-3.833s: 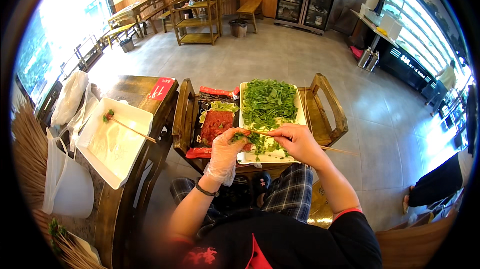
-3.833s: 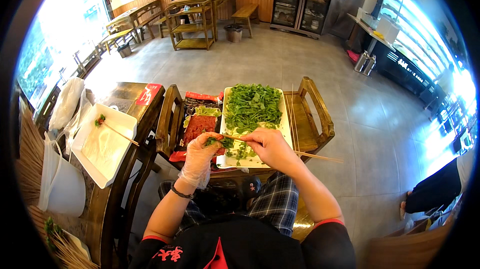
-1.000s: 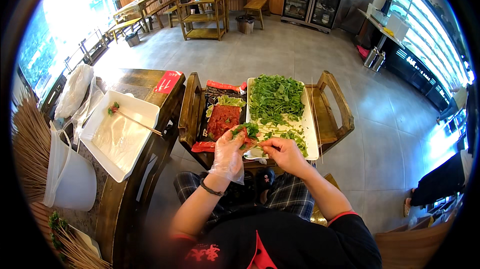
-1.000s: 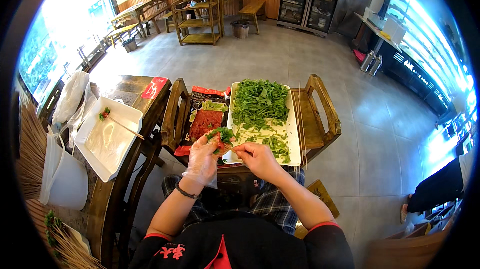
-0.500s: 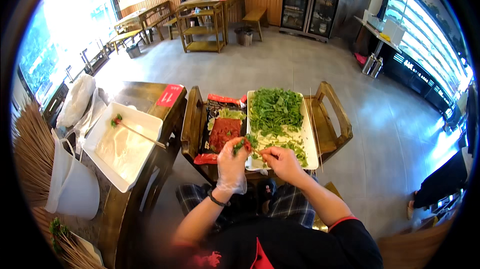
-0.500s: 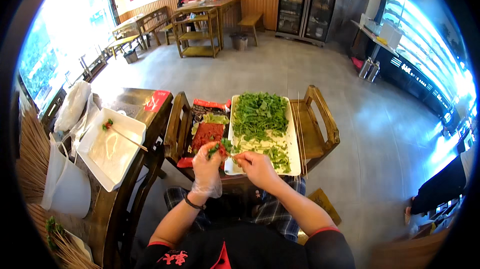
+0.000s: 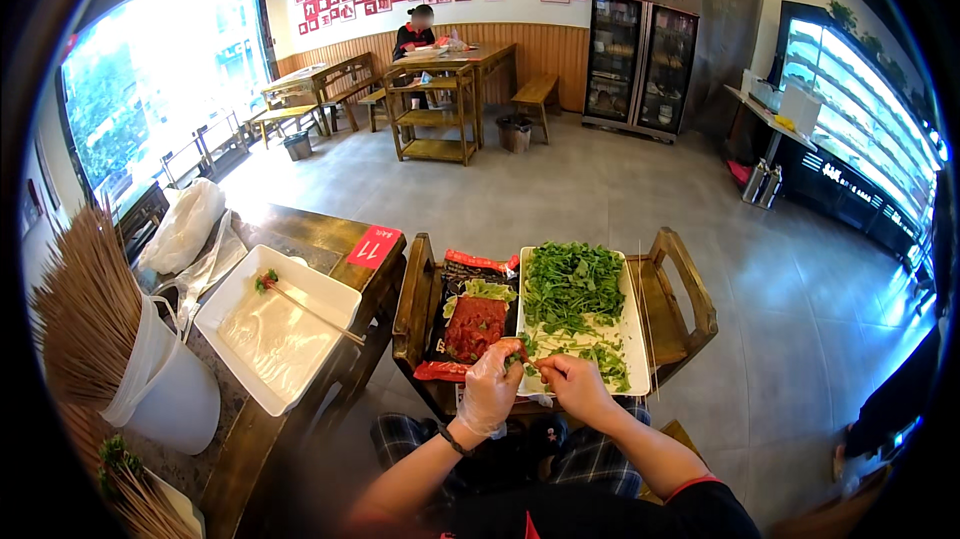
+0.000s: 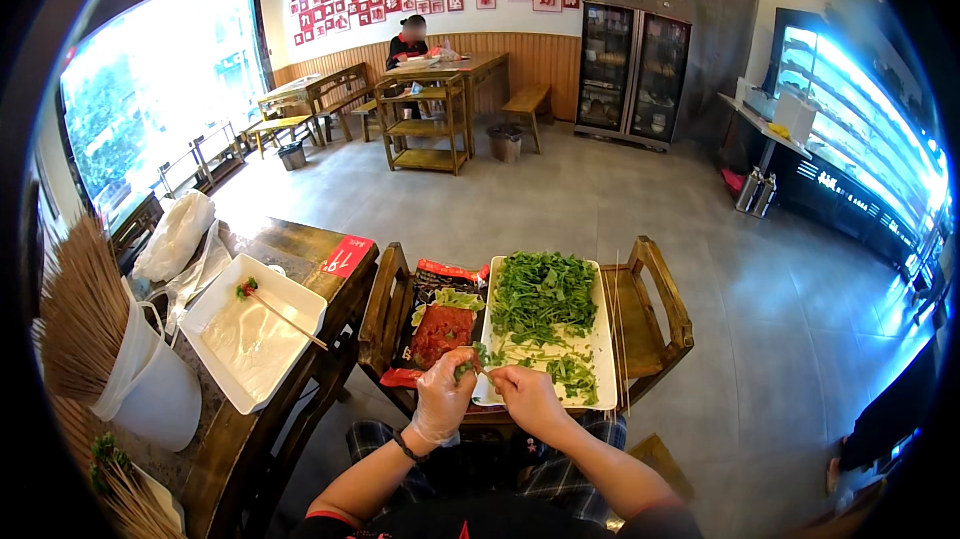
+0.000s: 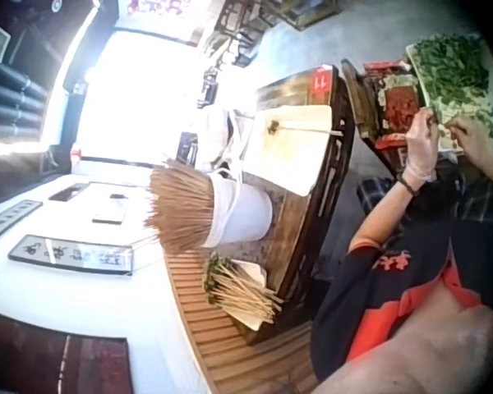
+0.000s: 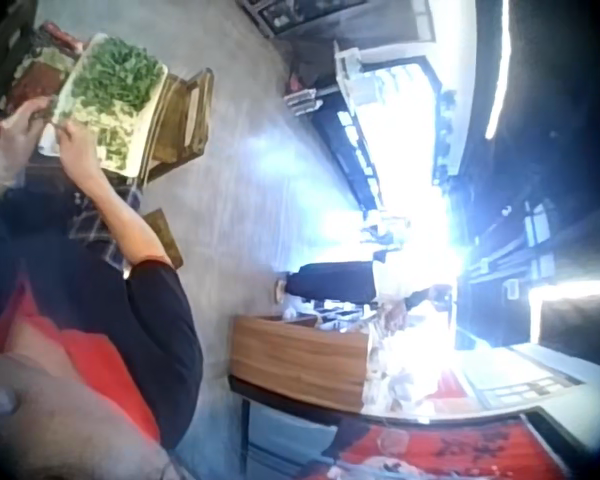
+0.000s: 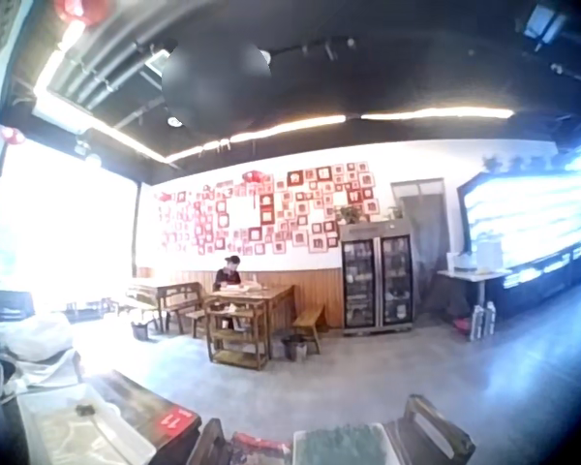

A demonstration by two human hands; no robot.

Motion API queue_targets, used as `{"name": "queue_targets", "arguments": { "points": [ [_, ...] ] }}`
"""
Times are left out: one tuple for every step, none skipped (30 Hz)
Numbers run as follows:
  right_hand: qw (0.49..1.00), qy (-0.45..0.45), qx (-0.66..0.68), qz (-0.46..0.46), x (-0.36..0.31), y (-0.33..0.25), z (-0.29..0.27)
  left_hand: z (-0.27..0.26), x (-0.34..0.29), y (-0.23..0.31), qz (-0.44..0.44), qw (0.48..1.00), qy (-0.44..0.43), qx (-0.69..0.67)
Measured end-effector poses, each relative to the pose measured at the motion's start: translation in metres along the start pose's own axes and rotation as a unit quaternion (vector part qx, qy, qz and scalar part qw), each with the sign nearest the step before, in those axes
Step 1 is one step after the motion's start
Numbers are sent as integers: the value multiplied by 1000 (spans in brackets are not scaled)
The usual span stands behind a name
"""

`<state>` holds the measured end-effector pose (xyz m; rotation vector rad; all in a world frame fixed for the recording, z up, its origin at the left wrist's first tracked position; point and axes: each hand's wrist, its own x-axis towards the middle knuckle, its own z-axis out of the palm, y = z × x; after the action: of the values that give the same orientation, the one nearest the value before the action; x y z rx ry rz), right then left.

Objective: The person prepares food by wrapping thin slices of meat around sprigs of greens and then threading them onto long wooden skewers.

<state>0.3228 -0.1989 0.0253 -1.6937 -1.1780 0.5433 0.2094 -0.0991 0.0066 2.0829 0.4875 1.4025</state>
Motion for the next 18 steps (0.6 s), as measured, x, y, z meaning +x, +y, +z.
{"name": "queue_targets", "arguments": {
  "points": [
    [1000, 4, -4, -5, 0, 0, 2, 0, -2, -1, -5, 1000, -3, -2],
    [1000, 9, -7, -10, 0, -1, 3, 0, -3, -1, -9, 1000, -5, -3],
    [1000, 20, -5, -20, 0, -1, 6, -1, -3, -1, -14, 1000, -4, 5],
    [999, 32, -4, -29, 0, -1, 10, -1, -3, 0, -9, 1000, -12, 6],
    [998, 43, -3, -38, 0, -1, 12, -2, -3, -1, -4, 1000, -20, 7],
    [998, 47, -5, -39, 2, -2, 15, -3, -2, -1, 2, 1000, -28, 9],
    [998, 52, -8, -38, 2, -1, 17, -3, -2, -3, 4, 999, -32, 5],
    [998, 56, -11, -37, 1, 0, 17, -3, -1, -5, 6, 999, -36, 0],
    [999, 32, 27, -11, 2, -2, 15, -4, 2, -6, 8, 999, -39, -4],
    [998, 6, 64, 19, 4, -4, 13, -5, 3, -5, -5, 1000, -27, 3],
    [993, -22, 103, 54, 4, -4, 11, -7, 3, -2, -23, 999, -19, 12],
    [990, -47, 125, 49, 7, 4, 8, -7, 5, 0, -41, 999, -11, 21],
    [980, -66, 170, 75, 5, 2, 3, -9, 6, 0, -63, 998, 11, 13],
    [968, -80, 218, 95, 4, 3, -2, -8, 10, 1, -79, 996, 38, 18],
    [956, -116, 237, 131, 0, 12, -8, -12, 9, 3, -98, 994, 34, 24],
    [946, -142, 238, 167, -4, 3, -17, -15, 11, 5, -111, 993, 34, 30],
    [931, -148, 291, 163, -7, 14, -17, -15, 10, -1, -86, 995, 43, 29],
    [913, -154, 344, 157, -9, 25, -14, -15, 9, -5, -58, 997, 42, 34]
  ]
}}
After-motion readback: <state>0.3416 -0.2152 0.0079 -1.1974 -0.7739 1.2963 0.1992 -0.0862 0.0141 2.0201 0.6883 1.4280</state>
